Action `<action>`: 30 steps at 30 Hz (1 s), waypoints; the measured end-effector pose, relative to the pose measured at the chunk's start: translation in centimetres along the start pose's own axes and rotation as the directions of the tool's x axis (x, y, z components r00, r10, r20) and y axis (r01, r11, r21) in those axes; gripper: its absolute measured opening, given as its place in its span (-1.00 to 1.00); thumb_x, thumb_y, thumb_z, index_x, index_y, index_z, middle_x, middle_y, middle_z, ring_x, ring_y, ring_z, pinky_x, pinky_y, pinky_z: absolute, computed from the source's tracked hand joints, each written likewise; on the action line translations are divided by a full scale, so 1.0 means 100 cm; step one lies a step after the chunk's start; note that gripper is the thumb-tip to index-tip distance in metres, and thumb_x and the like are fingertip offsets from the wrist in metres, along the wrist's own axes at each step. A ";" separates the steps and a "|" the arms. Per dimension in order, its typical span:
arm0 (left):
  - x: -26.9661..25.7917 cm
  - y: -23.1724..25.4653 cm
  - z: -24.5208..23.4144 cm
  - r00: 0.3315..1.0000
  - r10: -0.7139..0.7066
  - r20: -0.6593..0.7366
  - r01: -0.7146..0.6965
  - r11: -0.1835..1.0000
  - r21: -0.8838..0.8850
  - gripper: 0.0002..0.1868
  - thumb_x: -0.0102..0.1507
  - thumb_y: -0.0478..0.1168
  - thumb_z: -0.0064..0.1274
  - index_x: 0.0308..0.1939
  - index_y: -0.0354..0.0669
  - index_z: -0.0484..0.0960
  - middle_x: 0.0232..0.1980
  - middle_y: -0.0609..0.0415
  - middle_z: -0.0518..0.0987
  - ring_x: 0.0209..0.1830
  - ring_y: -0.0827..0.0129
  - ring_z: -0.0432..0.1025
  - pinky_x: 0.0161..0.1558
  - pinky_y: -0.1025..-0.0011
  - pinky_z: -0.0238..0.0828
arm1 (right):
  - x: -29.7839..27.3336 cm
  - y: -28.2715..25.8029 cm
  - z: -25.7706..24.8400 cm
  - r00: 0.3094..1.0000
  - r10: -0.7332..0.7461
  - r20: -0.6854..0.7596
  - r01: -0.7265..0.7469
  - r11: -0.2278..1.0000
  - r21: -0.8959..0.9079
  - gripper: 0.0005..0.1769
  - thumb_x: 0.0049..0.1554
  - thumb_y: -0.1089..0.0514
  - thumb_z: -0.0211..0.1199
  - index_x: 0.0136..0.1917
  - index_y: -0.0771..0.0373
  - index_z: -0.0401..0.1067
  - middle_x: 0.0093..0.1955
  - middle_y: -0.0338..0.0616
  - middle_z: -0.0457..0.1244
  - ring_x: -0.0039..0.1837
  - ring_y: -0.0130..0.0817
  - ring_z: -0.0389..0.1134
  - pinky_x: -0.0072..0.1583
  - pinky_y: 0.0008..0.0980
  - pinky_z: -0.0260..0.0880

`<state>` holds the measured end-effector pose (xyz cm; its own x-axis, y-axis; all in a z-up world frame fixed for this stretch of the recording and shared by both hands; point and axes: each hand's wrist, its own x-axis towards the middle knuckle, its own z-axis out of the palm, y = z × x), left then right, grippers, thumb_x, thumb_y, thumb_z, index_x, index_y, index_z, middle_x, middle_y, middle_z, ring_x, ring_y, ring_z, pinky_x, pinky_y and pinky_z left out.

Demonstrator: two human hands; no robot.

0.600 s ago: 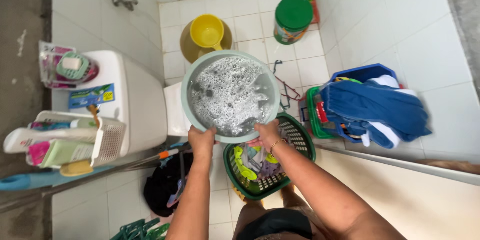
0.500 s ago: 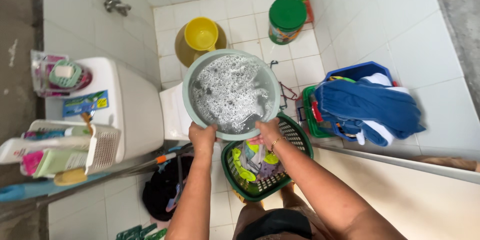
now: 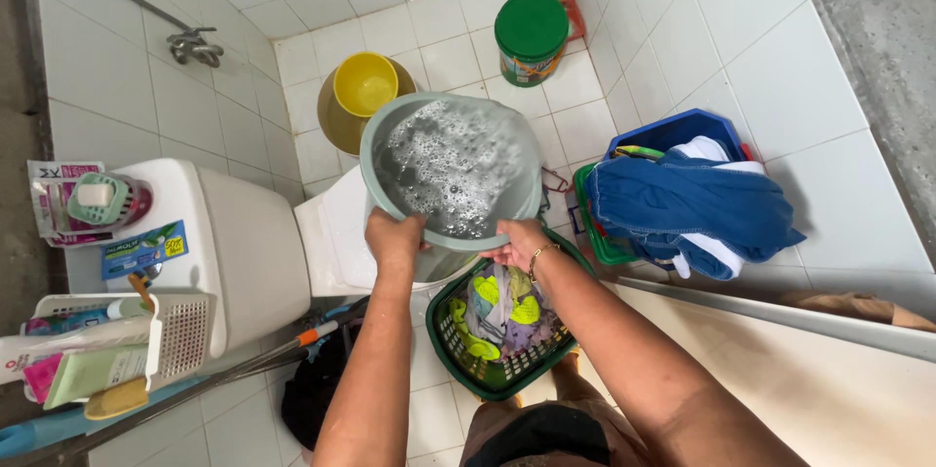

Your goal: The person washes a blue garment by hand in a bucket of soapy water. They rinse the bucket, add fresh water, submerge the garment, agitate it, and then wring it out before placing it on a hanger.

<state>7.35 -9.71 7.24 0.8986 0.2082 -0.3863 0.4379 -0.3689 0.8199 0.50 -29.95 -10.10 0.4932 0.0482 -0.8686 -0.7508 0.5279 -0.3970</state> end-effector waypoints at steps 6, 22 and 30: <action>0.006 0.010 0.006 1.000 -0.018 -0.004 0.018 1.000 -0.007 -0.65 0.00 -0.42 0.22 -0.16 -0.54 0.56 -0.37 -0.21 0.64 -0.58 0.15 0.57 -0.65 0.31 0.51 | -0.005 -0.008 -0.002 0.999 -0.027 0.038 0.027 0.999 0.024 -0.82 0.21 0.18 0.02 0.00 0.36 0.29 -0.03 0.26 0.42 -0.09 0.01 0.53 -0.33 -0.34 0.31; 0.019 0.028 0.021 0.999 0.010 0.048 -0.012 0.999 0.039 -0.68 0.05 -0.36 0.26 -0.28 -0.64 0.55 -0.42 -0.26 0.63 -0.60 0.17 0.57 -0.67 0.33 0.53 | 0.036 -0.011 -0.028 0.994 -0.026 0.104 0.019 0.997 0.069 -0.70 0.25 0.13 -0.02 0.13 0.39 0.30 0.00 0.18 0.40 -0.04 -0.10 0.49 -0.23 -0.32 0.37; 0.022 0.039 0.029 0.997 0.008 0.076 0.002 0.991 -0.132 -0.70 0.14 -0.28 0.18 -0.26 -0.57 0.56 -0.42 -0.22 0.63 -0.62 0.19 0.56 -0.65 0.33 0.54 | 0.041 -0.025 -0.037 0.997 -0.004 0.072 -0.005 0.992 0.123 -0.73 0.22 0.16 0.03 0.13 0.37 0.27 0.04 0.17 0.37 -0.01 -0.07 0.47 -0.18 -0.31 0.37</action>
<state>11.15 -13.31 8.33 0.9016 0.1357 -0.4108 0.4323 -0.2460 0.8675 2.75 -34.15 -13.74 0.5266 0.1075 -0.8433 -0.6934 0.6281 -0.3529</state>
